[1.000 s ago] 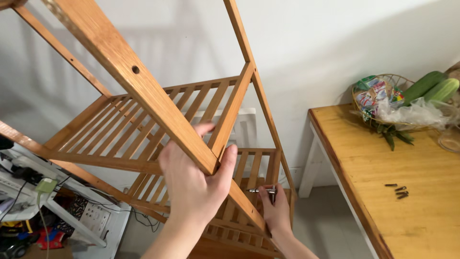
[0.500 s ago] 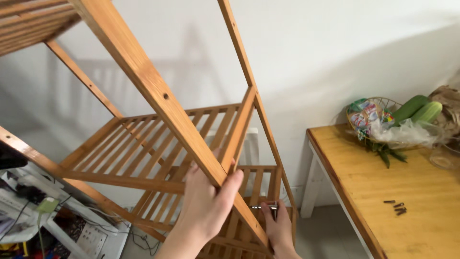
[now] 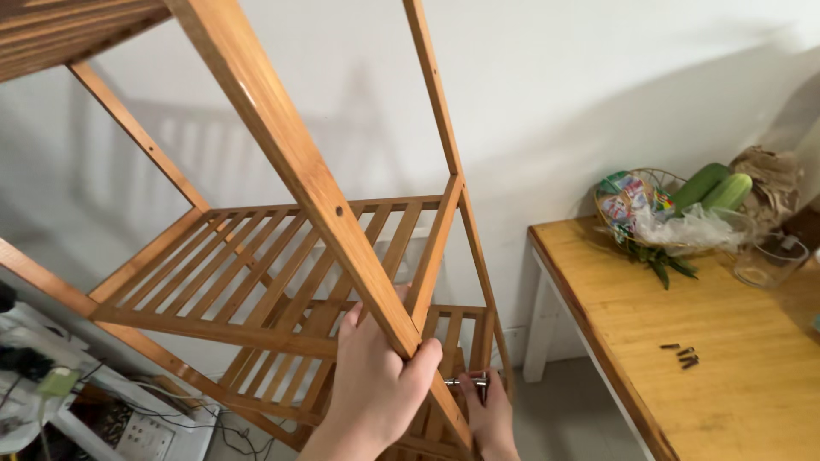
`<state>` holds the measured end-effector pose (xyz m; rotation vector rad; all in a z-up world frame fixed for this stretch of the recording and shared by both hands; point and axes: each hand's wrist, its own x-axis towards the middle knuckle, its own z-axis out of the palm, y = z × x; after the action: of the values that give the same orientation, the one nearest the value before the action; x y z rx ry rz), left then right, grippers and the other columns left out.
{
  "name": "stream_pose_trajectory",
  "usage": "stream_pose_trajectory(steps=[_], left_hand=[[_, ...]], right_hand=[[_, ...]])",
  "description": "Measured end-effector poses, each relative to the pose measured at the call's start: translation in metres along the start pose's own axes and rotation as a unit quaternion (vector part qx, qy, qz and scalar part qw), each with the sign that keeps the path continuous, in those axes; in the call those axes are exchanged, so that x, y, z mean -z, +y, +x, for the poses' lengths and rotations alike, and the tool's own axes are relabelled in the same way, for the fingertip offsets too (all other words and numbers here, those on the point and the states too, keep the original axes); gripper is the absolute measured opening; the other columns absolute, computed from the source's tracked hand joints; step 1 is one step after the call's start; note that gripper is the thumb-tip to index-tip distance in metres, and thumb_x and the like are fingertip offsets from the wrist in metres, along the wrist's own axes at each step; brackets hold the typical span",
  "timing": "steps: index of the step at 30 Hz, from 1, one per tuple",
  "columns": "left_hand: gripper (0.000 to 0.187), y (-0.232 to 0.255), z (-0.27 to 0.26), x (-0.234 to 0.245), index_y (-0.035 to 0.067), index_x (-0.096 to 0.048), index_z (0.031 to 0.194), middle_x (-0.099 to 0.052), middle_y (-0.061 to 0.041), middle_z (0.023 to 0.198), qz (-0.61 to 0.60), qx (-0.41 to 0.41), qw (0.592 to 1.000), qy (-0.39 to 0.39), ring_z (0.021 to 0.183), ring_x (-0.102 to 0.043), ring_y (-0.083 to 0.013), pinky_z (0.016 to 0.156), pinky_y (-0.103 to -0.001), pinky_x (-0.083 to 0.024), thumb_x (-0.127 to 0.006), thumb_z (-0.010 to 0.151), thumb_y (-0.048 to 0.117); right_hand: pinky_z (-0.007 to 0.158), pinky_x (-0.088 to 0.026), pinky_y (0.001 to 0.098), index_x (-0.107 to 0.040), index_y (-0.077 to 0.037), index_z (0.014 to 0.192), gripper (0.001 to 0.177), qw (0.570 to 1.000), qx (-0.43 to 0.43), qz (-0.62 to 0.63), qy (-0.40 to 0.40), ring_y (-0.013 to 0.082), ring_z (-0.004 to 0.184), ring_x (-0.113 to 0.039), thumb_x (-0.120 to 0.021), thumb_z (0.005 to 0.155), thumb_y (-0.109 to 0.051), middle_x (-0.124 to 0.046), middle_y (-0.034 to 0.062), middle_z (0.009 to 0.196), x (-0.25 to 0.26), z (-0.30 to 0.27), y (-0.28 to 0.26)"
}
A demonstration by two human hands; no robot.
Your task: The person uses a T-handle Allen wrench to tighten screws into a wooden three-tier shelf. They work from the top shelf down to the bottom, securing each joint and placing removed screws on a nearby table.
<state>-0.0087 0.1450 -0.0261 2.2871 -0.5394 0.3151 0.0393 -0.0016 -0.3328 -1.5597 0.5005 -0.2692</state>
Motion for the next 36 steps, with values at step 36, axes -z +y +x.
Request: stream_pose_trajectory(steps=[36], left_hand=[[0.02,0.017,-0.014,-0.092,0.01,-0.063,0.096,-0.066,-0.013,0.113,0.083,-0.14,0.987,0.0,0.112,-0.066,-0.0297,0.11,-0.07,-0.025,-0.07,0.082,0.021]], right_hand=[[0.06,-0.051,0.0337,-0.062,-0.016,0.13,0.042,0.967,-0.184,0.023,-0.177,0.0186,0.076,-0.063,-0.068,0.092,-0.033,-0.07,0.008,0.096,0.071,0.038,0.065]])
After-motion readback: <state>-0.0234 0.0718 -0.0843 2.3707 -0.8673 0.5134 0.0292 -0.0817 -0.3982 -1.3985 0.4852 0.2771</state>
